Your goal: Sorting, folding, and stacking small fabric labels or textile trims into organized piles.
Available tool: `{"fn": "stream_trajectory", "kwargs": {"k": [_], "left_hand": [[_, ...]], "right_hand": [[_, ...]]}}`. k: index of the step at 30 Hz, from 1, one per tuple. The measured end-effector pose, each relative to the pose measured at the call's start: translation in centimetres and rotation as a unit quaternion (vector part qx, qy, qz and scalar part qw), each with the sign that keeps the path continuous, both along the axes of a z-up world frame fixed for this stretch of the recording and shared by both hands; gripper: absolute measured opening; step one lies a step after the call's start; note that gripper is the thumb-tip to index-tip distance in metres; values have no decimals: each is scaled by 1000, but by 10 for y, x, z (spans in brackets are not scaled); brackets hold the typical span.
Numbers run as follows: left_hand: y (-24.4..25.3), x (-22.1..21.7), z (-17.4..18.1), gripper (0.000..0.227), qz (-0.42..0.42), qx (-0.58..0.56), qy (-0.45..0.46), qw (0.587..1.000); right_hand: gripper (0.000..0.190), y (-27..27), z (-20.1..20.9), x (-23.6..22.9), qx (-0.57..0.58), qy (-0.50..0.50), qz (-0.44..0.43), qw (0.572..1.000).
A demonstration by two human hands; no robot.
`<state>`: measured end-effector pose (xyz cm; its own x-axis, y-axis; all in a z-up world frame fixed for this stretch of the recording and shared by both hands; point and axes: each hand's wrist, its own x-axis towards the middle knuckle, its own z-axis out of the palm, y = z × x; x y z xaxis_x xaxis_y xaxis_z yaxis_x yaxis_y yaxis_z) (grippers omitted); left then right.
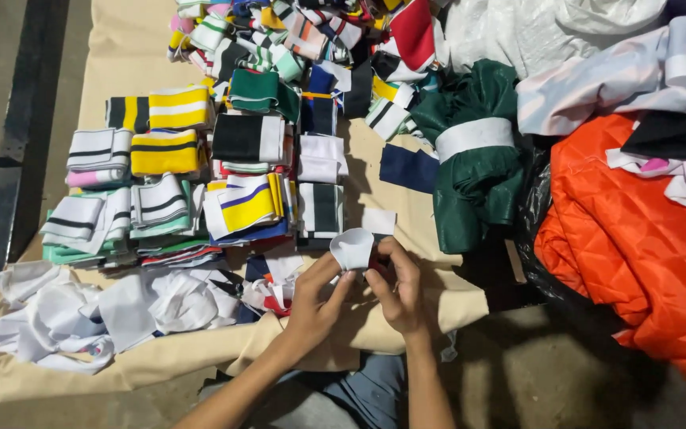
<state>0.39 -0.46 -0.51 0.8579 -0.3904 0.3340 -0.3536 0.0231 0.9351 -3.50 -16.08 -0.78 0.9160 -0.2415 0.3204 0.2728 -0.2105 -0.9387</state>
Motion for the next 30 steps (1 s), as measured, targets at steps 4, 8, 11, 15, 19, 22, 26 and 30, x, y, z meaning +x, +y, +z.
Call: {"fn": "stream_trajectory", "kwargs": {"k": [4,8,11,15,19,22,26,30], "left_hand": [[-2,-2,-9,18,-2,27,-23,999],[-5,1,2,25,-7,48,-37,998],[-3,2,8,37,-46,51,8,998],[1,7,16,53,-145,57,66,986],[5,3,-15,40,-159,54,94,981],[9,1,-29,18,-169,99,138,971],[10,8,-7,24,-191,5,135,972],[9,8,-15,39,-159,29,196,967]], "right_hand": [[42,5,7,3,-64,7,-20,998],[21,10,-1,6,-43,23,-98,994],[12,12,2,9,-109,-12,-180,977],[12,12,11,11,-399,-94,-239,880],[19,15,29,3,-479,-162,-143,851],[31,10,35,-5,-462,-136,-10,877],[33,3,36,-12,-246,-57,-14,967],[15,7,51,3,-235,28,-128,963]]}}
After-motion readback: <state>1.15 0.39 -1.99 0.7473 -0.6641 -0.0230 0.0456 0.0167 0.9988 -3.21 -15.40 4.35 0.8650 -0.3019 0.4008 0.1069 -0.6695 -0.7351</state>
